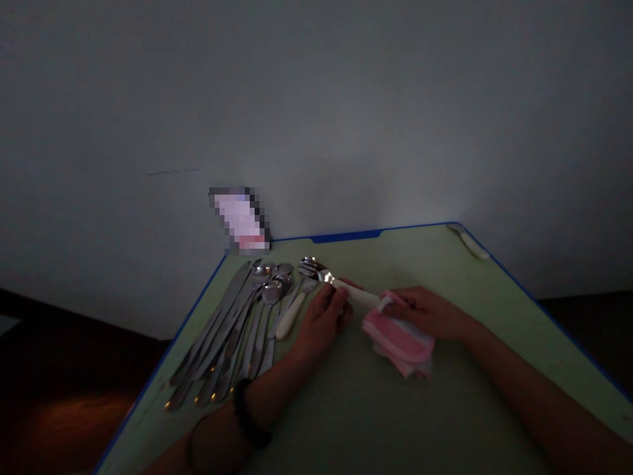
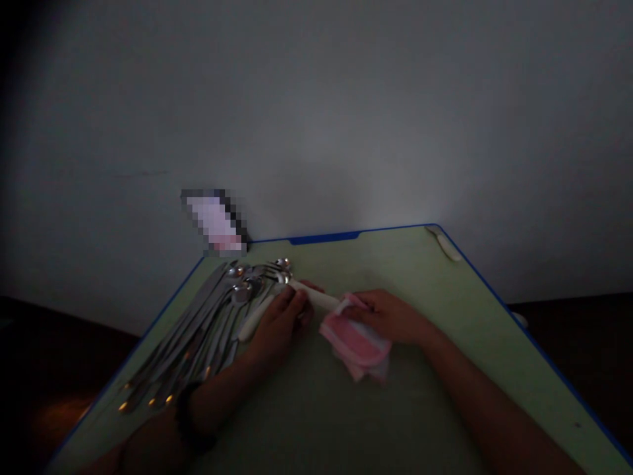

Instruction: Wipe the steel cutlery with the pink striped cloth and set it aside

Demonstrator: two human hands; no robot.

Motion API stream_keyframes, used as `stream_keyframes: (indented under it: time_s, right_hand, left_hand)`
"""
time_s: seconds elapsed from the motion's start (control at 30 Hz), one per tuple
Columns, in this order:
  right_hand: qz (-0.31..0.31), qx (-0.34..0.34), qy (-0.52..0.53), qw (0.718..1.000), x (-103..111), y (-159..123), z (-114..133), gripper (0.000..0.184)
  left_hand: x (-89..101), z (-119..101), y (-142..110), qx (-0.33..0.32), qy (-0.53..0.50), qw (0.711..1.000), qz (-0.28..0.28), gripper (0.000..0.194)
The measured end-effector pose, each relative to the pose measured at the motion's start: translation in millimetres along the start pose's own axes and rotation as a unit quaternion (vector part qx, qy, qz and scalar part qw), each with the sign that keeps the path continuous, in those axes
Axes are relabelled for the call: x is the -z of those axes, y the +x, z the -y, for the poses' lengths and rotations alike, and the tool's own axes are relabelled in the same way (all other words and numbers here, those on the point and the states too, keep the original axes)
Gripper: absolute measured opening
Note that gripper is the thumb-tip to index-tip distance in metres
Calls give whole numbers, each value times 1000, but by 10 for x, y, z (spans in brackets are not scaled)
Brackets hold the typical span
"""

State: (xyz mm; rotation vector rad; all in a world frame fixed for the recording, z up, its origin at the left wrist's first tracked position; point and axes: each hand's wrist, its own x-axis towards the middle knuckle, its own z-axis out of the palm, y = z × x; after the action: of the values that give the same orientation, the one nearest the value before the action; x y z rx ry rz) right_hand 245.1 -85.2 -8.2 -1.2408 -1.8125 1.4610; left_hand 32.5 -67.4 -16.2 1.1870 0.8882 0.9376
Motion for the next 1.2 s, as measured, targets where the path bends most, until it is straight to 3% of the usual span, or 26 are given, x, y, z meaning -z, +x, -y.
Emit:
stream_keyframes:
  time_s: [0.1,0.2,0.3,0.4,0.67,0.83,1.0,1.2]
  right_hand:
    - [-98,-34,116,988,51,24,-67,35]
    - [-209,39,341,916,0,99,-52,39]
    - [-180,90,482,853,-73,155,11,38]
    - [-145,80,531,831,-108,156,26,38]
    - [-158,81,543,821,-119,150,-40,34]
    - [-166,76,575,797,-156,158,-57,32]
    - [-162,71,559,810,-233,171,-4,35]
    - [-175,31,505,845,-435,233,7,25]
  left_hand:
    - [4,-12,-8,-5,-11,1000,-7,34]
    - [-23,-23,-42,-1,-5,1000,18,32]
    - [-50,-30,-81,-8,45,998,40,32]
    - [-47,-22,-98,-27,77,996,31,33]
    - [-84,1,-125,-7,-2,997,74,20]
    - [-119,-44,-172,-11,129,987,96,31]
    - [-148,-66,-156,-12,255,964,72,29]
    - [-188,-53,-194,-72,348,928,112,24]
